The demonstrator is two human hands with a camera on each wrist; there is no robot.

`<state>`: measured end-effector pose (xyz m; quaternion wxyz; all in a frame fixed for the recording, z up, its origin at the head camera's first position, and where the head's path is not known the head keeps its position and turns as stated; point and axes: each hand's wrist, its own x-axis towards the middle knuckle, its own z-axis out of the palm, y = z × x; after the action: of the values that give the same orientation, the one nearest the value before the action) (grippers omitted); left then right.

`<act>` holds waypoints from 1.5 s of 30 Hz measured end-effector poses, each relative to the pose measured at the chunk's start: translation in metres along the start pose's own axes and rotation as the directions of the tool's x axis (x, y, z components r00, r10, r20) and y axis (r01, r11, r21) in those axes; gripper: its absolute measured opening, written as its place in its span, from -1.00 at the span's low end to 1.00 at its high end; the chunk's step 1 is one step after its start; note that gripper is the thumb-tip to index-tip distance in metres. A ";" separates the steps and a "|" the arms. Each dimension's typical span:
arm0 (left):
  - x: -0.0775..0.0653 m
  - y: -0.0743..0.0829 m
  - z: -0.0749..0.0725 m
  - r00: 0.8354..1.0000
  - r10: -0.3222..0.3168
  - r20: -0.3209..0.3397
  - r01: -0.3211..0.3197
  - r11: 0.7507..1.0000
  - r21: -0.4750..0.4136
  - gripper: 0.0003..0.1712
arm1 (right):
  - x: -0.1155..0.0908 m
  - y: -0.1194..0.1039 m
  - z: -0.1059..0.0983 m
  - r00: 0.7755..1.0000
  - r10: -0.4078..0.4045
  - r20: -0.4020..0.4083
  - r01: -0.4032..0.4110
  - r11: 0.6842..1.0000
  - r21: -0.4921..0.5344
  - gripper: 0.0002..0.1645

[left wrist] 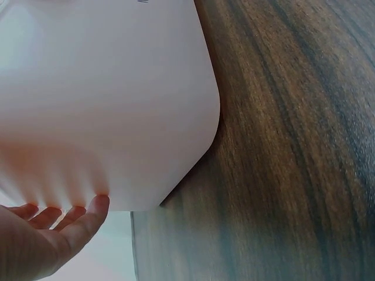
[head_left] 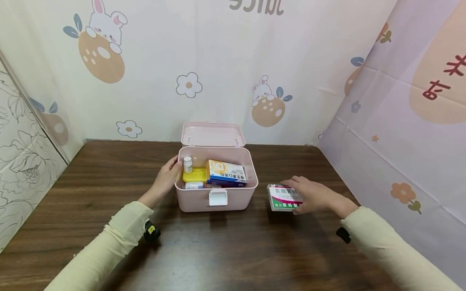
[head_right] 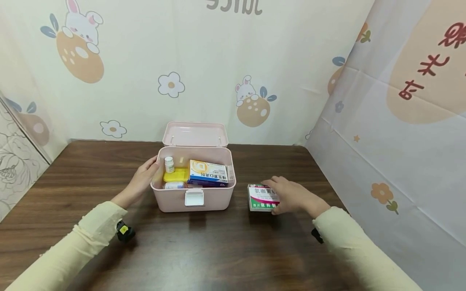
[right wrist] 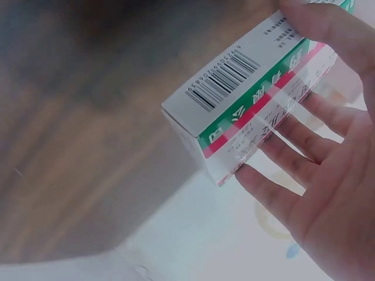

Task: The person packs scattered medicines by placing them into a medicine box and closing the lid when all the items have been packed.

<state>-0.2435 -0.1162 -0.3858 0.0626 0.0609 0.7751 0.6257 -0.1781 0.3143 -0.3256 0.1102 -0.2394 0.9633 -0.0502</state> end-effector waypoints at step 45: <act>-0.001 0.001 0.000 1.000 0.019 0.007 -0.019 1.000 -0.003 -0.34 | 0.131 -0.123 -0.084 0.984 -0.171 0.055 0.176 0.977 -0.120 0.03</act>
<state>-0.2421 -0.1165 -0.3849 0.0598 0.0703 0.7733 0.6273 -0.2554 0.1481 -0.2501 0.1118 -0.3300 0.9373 0.0058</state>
